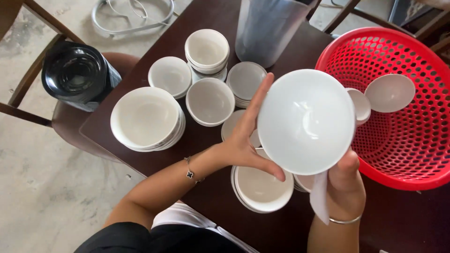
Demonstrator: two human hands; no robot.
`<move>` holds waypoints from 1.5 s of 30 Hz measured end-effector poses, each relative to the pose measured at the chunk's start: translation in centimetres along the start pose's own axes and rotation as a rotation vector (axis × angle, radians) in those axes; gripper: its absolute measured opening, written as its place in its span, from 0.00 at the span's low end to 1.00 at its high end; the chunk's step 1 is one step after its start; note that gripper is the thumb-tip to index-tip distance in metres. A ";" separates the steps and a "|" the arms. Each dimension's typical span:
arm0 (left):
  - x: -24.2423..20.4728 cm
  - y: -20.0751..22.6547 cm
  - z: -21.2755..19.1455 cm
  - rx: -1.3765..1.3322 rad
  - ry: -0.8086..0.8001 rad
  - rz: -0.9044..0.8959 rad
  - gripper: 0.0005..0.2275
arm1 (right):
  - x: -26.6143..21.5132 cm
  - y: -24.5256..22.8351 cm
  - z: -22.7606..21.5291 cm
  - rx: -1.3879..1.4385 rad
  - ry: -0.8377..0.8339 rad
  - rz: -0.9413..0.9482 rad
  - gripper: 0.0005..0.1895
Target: Wipe bowls with a dry cloth and stack them.
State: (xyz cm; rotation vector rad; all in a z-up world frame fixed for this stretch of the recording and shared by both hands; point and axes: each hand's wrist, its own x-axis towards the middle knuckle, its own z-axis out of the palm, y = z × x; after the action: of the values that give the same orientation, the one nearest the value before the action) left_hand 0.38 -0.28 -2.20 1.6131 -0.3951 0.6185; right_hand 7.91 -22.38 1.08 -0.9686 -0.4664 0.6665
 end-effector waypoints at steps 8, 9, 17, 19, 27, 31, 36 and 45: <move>0.6 -0.7 1.5 -0.270 0.265 -0.130 0.67 | 2.9 -3.8 0.1 -0.904 0.039 -0.030 0.46; 0.5 -1.1 1.3 -0.271 0.262 -0.130 0.67 | 2.8 -4.6 0.9 -0.904 0.042 -0.031 0.46; 0.9 -1.0 0.4 -0.395 0.160 -0.223 0.53 | 1.0 -4.4 1.8 -0.957 0.319 -0.450 0.14; 1.5 -0.1 0.2 -0.480 0.108 -0.269 0.53 | 1.5 -4.6 3.9 -1.088 0.275 -0.470 0.11; 1.2 0.3 0.1 -0.566 -0.116 -0.361 0.48 | 2.2 -4.2 6.3 -1.397 0.231 -0.777 0.11; 1.4 0.7 -0.1 -0.586 -0.107 -0.346 0.48 | 3.6 -4.1 6.8 -1.526 0.243 -0.661 0.15; 1.3 0.5 -0.7 -0.505 -0.020 -0.272 0.49 | 3.9 -2.6 6.1 -1.615 -0.038 -0.684 0.11; 1.2 -1.1 -0.8 -0.456 0.148 -0.239 0.54 | -1.3 -1.6 2.9 -1.093 -0.226 0.157 0.19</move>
State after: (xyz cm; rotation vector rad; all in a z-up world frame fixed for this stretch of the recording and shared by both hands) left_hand 1.82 0.82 -2.34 1.1485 -0.2095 0.4237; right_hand 5.63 -22.17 3.83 -1.9805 -1.0071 0.6543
